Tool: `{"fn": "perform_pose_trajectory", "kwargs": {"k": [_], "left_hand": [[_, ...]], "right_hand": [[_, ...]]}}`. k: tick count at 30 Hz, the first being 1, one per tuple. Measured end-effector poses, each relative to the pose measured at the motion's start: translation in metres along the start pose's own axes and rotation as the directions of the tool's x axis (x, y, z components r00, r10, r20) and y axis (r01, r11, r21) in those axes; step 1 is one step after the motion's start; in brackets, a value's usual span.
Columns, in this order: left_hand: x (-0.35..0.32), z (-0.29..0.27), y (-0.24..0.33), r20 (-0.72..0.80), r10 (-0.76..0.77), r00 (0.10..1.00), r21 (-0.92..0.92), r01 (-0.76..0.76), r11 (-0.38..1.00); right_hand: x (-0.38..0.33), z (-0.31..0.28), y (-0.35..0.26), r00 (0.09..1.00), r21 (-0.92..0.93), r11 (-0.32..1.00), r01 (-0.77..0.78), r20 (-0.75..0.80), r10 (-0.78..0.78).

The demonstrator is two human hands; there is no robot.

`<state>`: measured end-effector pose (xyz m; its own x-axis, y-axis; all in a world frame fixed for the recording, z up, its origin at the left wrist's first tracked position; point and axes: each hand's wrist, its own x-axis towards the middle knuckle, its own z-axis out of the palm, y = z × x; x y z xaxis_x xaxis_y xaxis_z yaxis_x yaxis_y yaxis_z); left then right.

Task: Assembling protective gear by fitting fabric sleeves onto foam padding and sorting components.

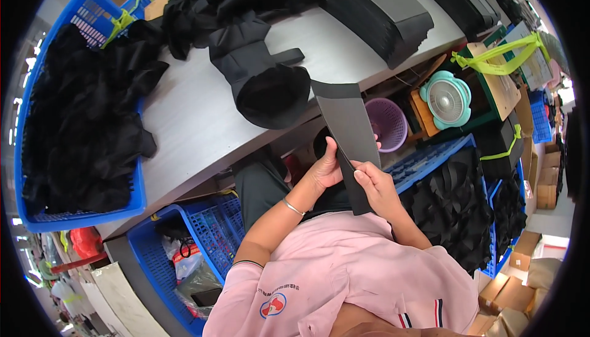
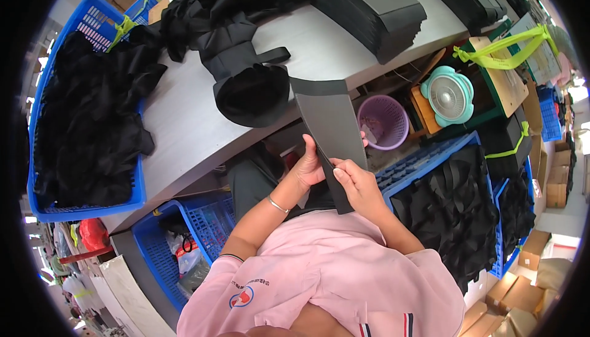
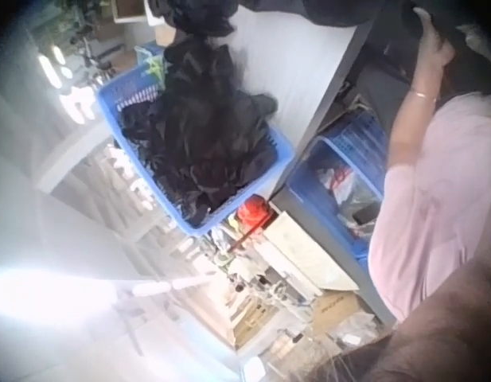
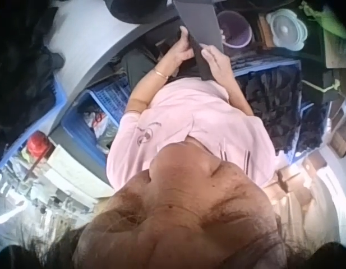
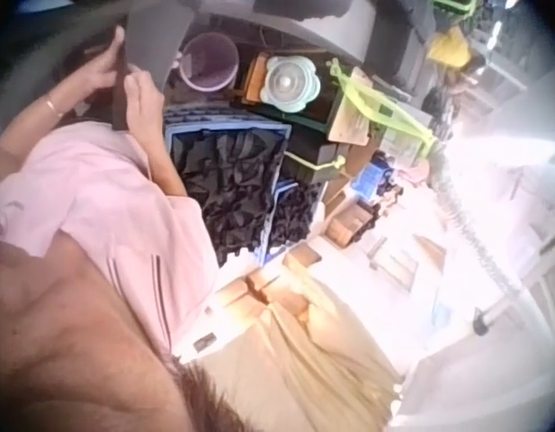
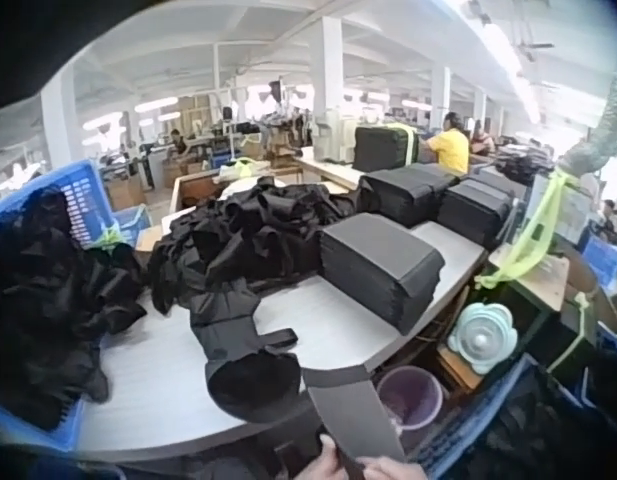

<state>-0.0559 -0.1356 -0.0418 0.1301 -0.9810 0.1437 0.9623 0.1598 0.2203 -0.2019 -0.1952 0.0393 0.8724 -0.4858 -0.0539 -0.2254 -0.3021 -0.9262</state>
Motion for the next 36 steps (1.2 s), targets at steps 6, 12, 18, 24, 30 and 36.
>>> {"fn": "perform_pose_trajectory", "kwargs": {"k": [6,12,18,24,30,36], "left_hand": [[-0.004,0.027,0.011,-0.258,0.107,0.960,0.160,-0.066,0.985],[-0.017,0.055,0.015,-0.372,0.229,0.899,0.438,-0.048,0.898],[-0.056,0.066,0.021,-0.006,0.881,0.473,0.997,-0.065,0.042],[-0.054,0.068,0.102,0.423,0.880,0.214,0.743,0.474,-0.472],[-0.040,0.068,0.129,0.419,0.771,0.480,0.792,0.222,-0.568],[-0.035,0.097,0.073,0.479,0.516,0.710,0.762,-0.044,-0.646]], "right_hand": [[-0.015,-0.015,0.011,0.981,-0.055,0.988,-0.145,-0.135,0.136],[-0.003,-0.002,0.006,0.930,-0.276,0.948,0.160,-0.280,-0.239],[0.013,0.007,-0.004,0.993,0.045,0.992,0.115,-0.025,-0.114],[0.048,0.019,-0.011,0.958,-0.129,0.950,0.286,0.058,-0.280],[0.071,0.034,-0.040,0.977,-0.162,0.968,0.190,0.126,-0.171],[0.134,0.065,0.004,0.900,-0.187,0.882,0.432,0.031,-0.435]]}}
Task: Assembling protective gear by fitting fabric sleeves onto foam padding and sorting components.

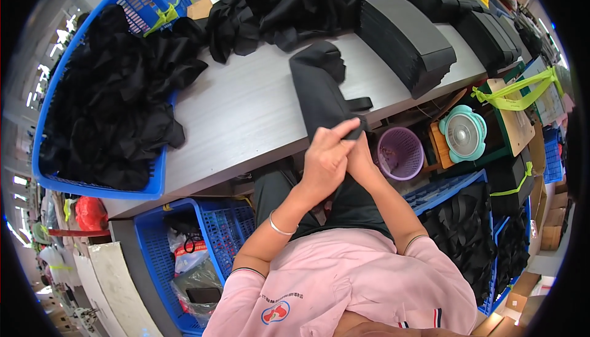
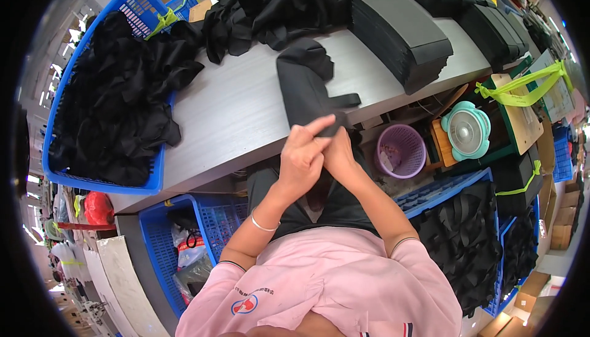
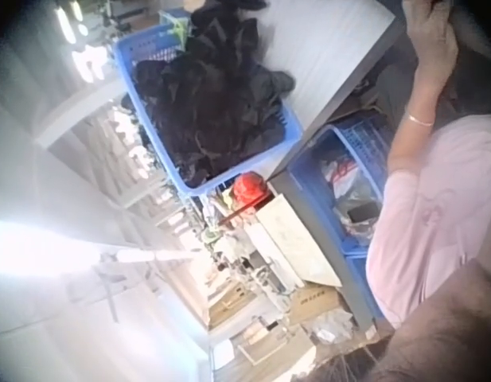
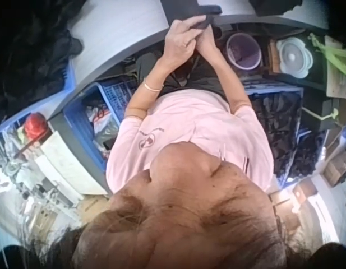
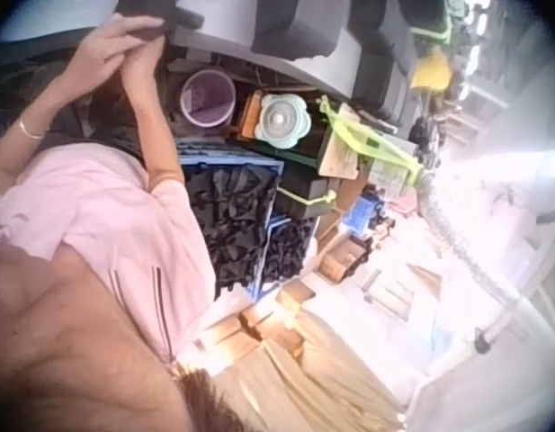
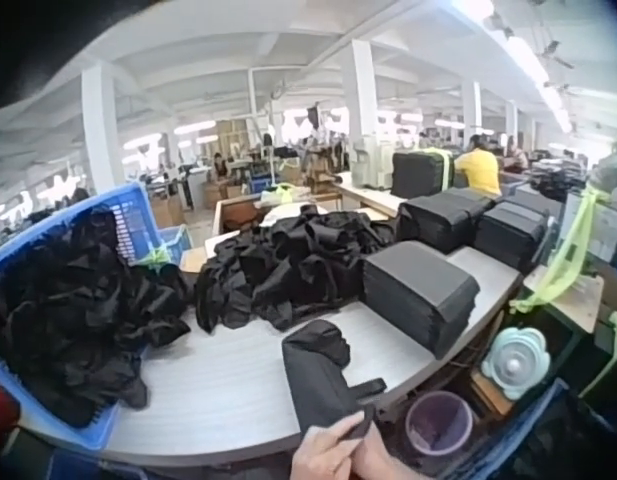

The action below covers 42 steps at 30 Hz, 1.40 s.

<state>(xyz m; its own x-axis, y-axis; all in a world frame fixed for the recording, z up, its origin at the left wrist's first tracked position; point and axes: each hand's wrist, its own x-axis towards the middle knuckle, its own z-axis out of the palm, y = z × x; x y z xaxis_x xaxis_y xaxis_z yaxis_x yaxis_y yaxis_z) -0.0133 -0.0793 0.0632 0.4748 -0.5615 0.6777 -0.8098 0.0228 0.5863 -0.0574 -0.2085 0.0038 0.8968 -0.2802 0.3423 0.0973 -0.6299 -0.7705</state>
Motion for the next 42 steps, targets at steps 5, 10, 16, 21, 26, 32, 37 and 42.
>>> {"fn": "perform_pose_trajectory", "kwargs": {"k": [5,10,16,21,26,32,37,42], "left_hand": [[-0.023,-0.008,0.026,-0.123,-0.162,0.979,-0.149,0.143,0.978],[-0.052,-0.008,0.019,-0.111,-0.294,0.949,0.076,0.303,0.950],[-0.025,0.011,0.018,-0.257,-0.289,0.922,0.081,0.318,0.944],[-0.025,0.019,0.021,-0.289,-0.332,0.898,-0.108,0.313,0.943],[-0.028,0.026,0.025,-0.300,-0.314,0.901,-0.141,0.284,0.948],[-0.038,0.035,0.025,-0.282,-0.361,0.889,-0.211,0.309,0.927],[-0.043,0.030,0.020,-0.260,-0.363,0.894,-0.254,0.300,0.920],[-0.052,0.013,0.014,-0.236,-0.371,0.898,-0.309,0.293,0.905]], "right_hand": [[0.007,0.009,0.024,0.943,0.716,0.648,-0.261,0.047,0.329],[0.019,-0.017,-0.012,0.750,0.946,0.131,-0.295,0.144,0.646],[0.012,-0.023,-0.025,0.829,0.966,0.106,-0.236,0.143,0.541],[0.004,-0.012,-0.010,0.834,0.987,-0.004,-0.162,0.139,0.533],[-0.001,-0.008,-0.008,0.880,0.985,-0.062,-0.163,0.174,0.442],[0.003,-0.002,-0.023,0.786,0.972,-0.137,-0.189,0.233,0.572],[0.002,0.006,-0.012,0.766,0.950,-0.134,-0.282,0.307,0.565],[0.001,0.021,-0.017,0.725,0.964,0.133,-0.231,0.079,0.684]]}}
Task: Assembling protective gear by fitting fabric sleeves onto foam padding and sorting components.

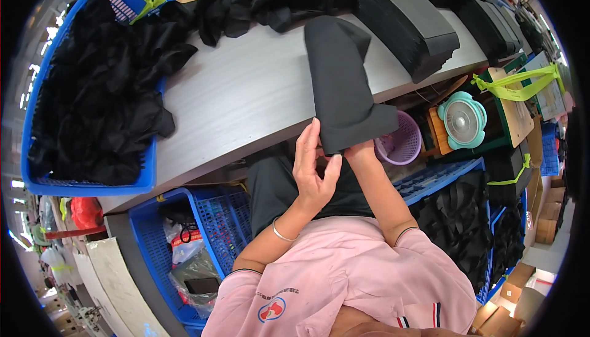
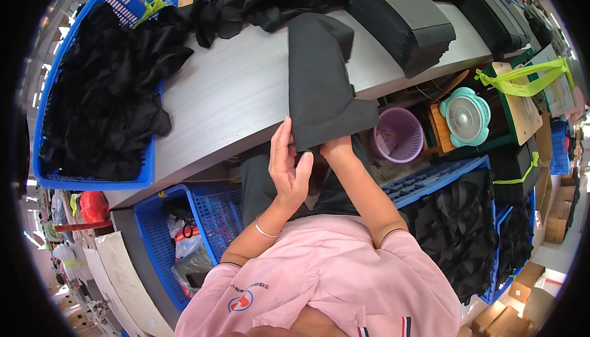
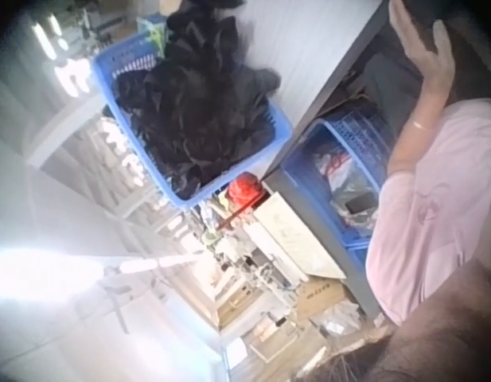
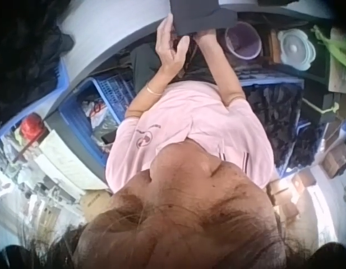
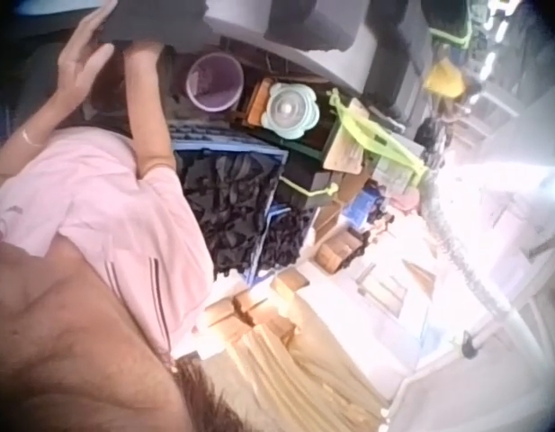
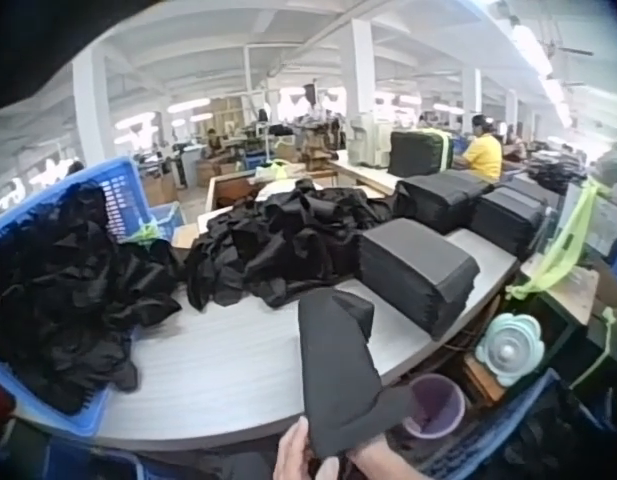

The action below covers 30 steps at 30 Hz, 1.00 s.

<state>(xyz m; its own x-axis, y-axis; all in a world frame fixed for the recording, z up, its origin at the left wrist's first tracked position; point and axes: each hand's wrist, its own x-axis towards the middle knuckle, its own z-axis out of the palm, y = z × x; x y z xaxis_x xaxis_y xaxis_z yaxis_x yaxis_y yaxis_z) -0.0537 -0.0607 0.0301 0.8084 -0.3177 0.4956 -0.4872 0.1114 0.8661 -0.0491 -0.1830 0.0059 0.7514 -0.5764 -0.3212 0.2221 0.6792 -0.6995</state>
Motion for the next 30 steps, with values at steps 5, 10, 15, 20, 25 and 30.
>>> {"fn": "perform_pose_trajectory", "kwargs": {"k": [5,10,15,20,25,30], "left_hand": [[-0.006,-0.013,-0.024,-0.167,-0.315,0.934,-0.026,0.315,0.949],[-0.017,-0.026,-0.055,-0.184,-0.552,0.813,-0.301,0.488,0.819],[-0.024,-0.001,-0.062,-0.022,-0.685,0.728,-0.561,0.558,0.612],[-0.048,-0.008,-0.104,0.212,-0.720,0.661,-0.600,0.670,0.438],[-0.027,0.009,-0.074,0.162,-0.843,0.513,-0.758,0.612,0.227],[-0.037,0.000,-0.090,0.290,-0.719,0.632,-0.588,0.710,0.386]], "right_hand": [[0.031,-0.042,0.032,0.904,-0.474,0.774,0.420,0.296,-0.309],[0.035,-0.024,-0.001,0.771,-0.709,0.445,0.547,0.634,0.062],[0.015,-0.014,0.040,0.560,-0.643,-0.571,0.511,0.753,-0.346],[-0.007,0.026,0.028,0.835,-0.816,-0.318,0.483,0.539,-0.112],[0.002,-0.020,0.057,0.525,-0.585,-0.475,0.658,0.808,-0.268],[0.012,-0.012,0.046,0.633,-0.659,-0.280,0.699,0.751,-0.188]]}}
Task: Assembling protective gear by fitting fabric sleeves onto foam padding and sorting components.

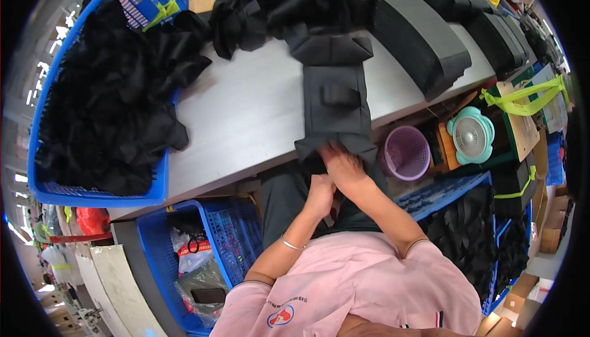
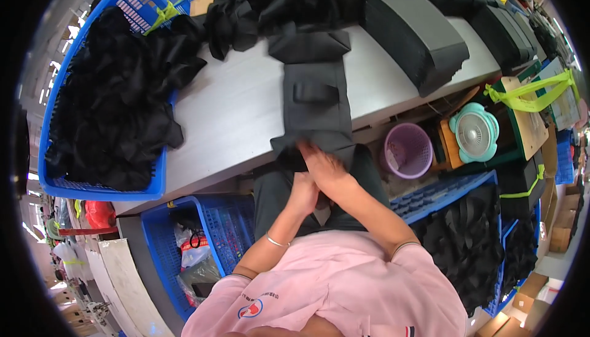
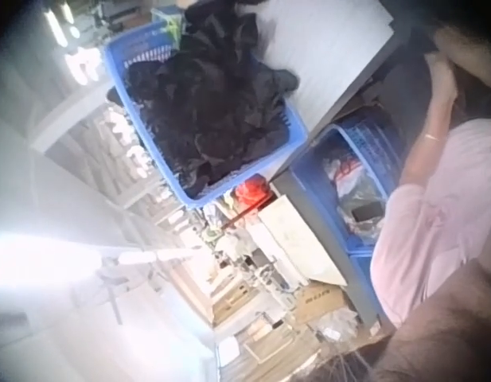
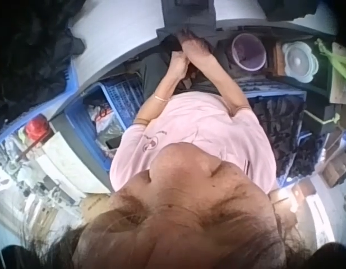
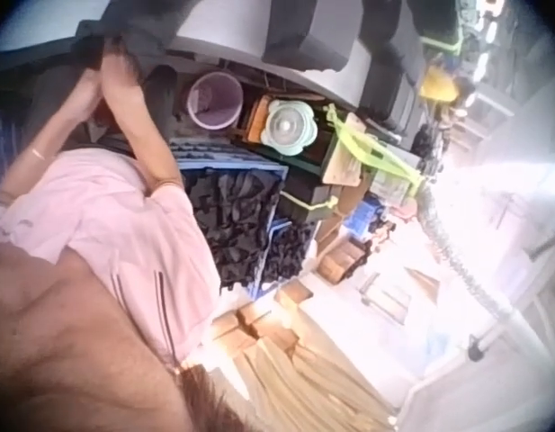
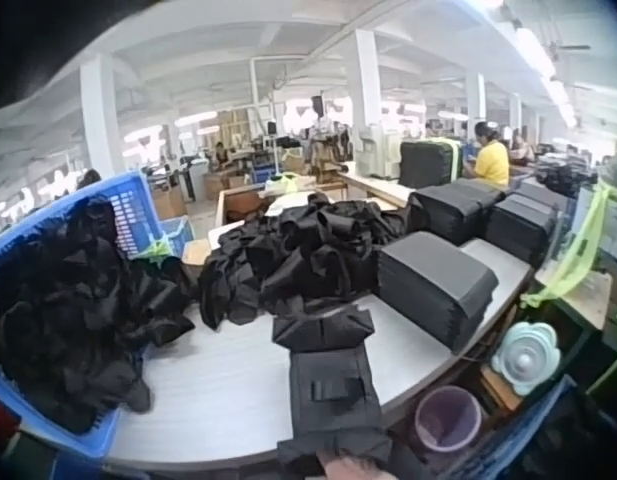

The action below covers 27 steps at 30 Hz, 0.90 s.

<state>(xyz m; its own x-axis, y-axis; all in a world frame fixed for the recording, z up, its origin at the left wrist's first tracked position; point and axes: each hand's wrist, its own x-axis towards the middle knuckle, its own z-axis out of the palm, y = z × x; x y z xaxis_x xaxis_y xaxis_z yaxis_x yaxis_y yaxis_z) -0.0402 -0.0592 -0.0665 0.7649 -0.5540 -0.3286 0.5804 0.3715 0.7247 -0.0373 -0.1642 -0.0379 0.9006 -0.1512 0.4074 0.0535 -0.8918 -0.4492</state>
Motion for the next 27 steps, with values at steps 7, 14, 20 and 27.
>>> {"fn": "perform_pose_trajectory", "kwargs": {"k": [7,14,20,27], "left_hand": [[-0.010,-0.041,0.018,0.018,-0.063,0.998,0.196,0.059,0.979],[-0.001,-0.030,0.058,-0.083,-0.067,0.994,0.012,0.068,0.998],[-0.014,-0.010,0.063,-0.087,0.042,0.995,0.327,-0.011,0.945],[-0.041,0.034,0.050,0.136,-0.174,0.975,0.134,0.155,0.979]], "right_hand": [[0.003,-0.037,-0.021,0.888,-0.076,0.973,-0.217,0.398,0.229],[-0.059,-0.041,-0.032,0.941,0.142,0.973,0.183,0.260,-0.215],[-0.063,-0.138,-0.018,0.881,0.264,0.950,-0.165,-0.393,0.262],[-0.095,-0.133,0.029,0.827,0.901,-0.283,-0.328,0.419,0.375]]}}
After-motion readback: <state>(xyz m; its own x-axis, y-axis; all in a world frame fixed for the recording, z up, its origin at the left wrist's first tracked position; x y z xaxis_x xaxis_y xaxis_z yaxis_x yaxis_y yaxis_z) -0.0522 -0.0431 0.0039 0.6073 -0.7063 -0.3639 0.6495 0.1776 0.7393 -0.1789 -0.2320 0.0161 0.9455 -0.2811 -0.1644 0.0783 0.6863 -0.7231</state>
